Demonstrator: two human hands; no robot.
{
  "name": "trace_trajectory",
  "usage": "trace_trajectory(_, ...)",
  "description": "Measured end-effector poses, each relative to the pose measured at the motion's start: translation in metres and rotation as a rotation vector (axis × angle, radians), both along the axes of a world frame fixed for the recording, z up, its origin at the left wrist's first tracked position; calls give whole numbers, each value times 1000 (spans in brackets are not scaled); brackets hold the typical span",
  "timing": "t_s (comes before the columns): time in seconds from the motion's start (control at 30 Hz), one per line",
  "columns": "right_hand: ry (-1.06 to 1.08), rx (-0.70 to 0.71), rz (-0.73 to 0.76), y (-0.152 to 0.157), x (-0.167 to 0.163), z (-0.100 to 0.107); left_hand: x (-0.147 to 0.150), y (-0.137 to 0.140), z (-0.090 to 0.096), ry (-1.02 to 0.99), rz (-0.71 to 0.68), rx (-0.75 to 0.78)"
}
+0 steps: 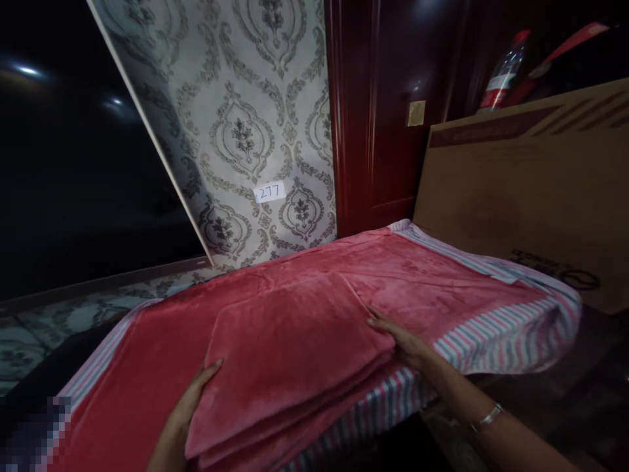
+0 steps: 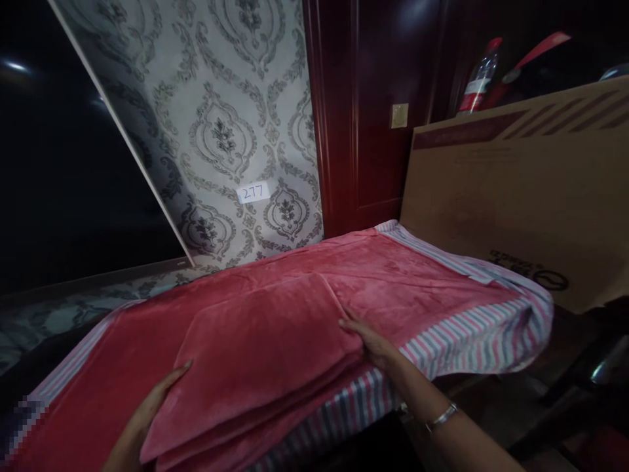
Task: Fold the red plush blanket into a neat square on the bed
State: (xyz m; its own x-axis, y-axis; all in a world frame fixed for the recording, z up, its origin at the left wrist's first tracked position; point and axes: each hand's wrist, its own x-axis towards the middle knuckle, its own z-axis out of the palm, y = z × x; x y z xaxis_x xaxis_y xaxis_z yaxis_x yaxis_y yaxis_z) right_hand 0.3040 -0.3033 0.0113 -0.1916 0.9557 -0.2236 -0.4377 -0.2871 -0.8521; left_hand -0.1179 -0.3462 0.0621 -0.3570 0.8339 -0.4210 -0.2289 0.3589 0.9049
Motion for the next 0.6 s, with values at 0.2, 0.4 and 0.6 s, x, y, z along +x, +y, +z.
trace_trajectory(0.2,-118,189,-64,40,5,45,-1,27,31,305,-11,258)
trace_trajectory(0.4,-187,426,19,92,42,123,40,34,68,311,-41,503)
trace_trajectory(0.6,-369,348,-117,92,99,113,109,7,38,-19,-138,379)
